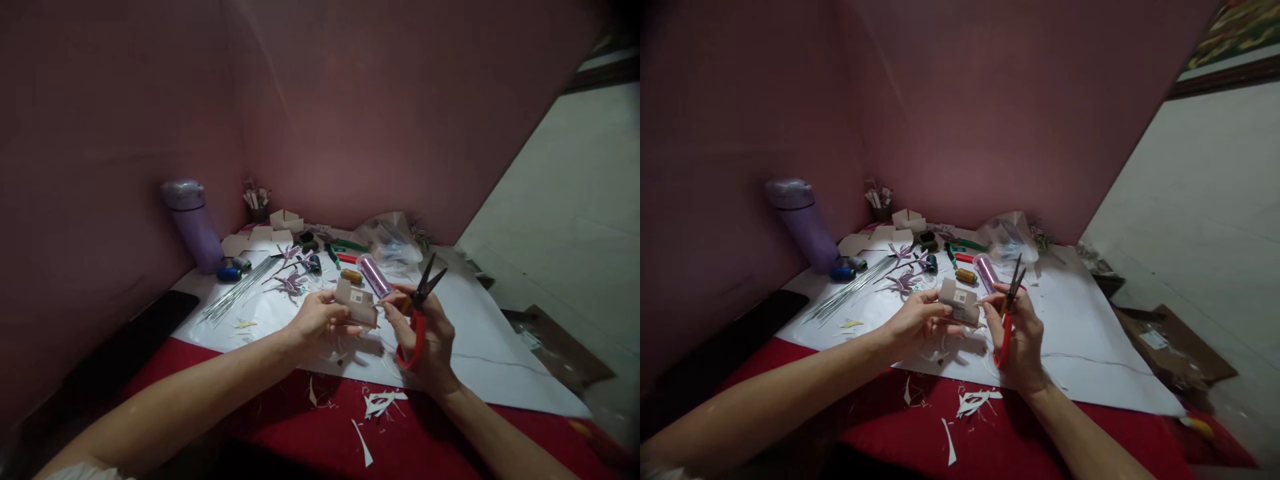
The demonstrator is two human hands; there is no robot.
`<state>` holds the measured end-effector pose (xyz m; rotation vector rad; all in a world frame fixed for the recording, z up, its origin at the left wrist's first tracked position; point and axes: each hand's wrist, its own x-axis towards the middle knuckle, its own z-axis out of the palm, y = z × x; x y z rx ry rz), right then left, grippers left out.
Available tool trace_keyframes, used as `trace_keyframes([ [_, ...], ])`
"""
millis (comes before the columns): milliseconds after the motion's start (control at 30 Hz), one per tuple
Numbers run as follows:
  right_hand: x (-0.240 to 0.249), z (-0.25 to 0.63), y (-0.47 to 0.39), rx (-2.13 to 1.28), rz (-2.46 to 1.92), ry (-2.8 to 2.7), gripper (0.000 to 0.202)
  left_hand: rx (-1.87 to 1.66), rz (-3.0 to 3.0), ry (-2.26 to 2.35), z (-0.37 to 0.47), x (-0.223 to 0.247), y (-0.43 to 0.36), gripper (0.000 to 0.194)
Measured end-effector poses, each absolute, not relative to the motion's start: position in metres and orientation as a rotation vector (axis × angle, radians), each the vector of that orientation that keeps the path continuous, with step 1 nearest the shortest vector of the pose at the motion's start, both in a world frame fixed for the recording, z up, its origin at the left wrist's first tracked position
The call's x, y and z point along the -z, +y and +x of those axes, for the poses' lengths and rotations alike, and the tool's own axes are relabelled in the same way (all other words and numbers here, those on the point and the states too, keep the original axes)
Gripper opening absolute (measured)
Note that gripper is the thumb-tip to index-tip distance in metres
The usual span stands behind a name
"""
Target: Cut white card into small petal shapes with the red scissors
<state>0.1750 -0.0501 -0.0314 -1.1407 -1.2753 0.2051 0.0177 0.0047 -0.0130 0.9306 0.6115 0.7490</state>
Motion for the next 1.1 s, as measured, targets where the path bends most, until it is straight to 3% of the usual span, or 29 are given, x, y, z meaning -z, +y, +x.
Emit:
trace_keyframes([
  [200,0.032,0.168,-0.055,-0.197,-1.183,-1.410,0.027,-0.692,0.870,0.554,0.012,0.017,-0.005,0.039],
  [433,0.031,0.163,-0.062,-0.155,-1.187,-1.448,0.027,-0.681,1.011,0.601,0.008,0.020,-0.014,0.028],
  [600,0.031,0.158,-0.065,-0.155,-1.162,-1.464,0.028,-0.645,1.186,0.646,0.008,0.023,-0.017,0.038],
  [767,0.033,0.159,-0.065,-0.191,-1.174,-1.485,0.030,-0.677,1.255,0.651,0.010,0.024,-0.020,0.019],
  [1100,0.033,0.161,-0.066,-0.280,-1.170,-1.479,0.026,-0.693,1.263,0.698,0.008,0.025,-0.016,0.035],
])
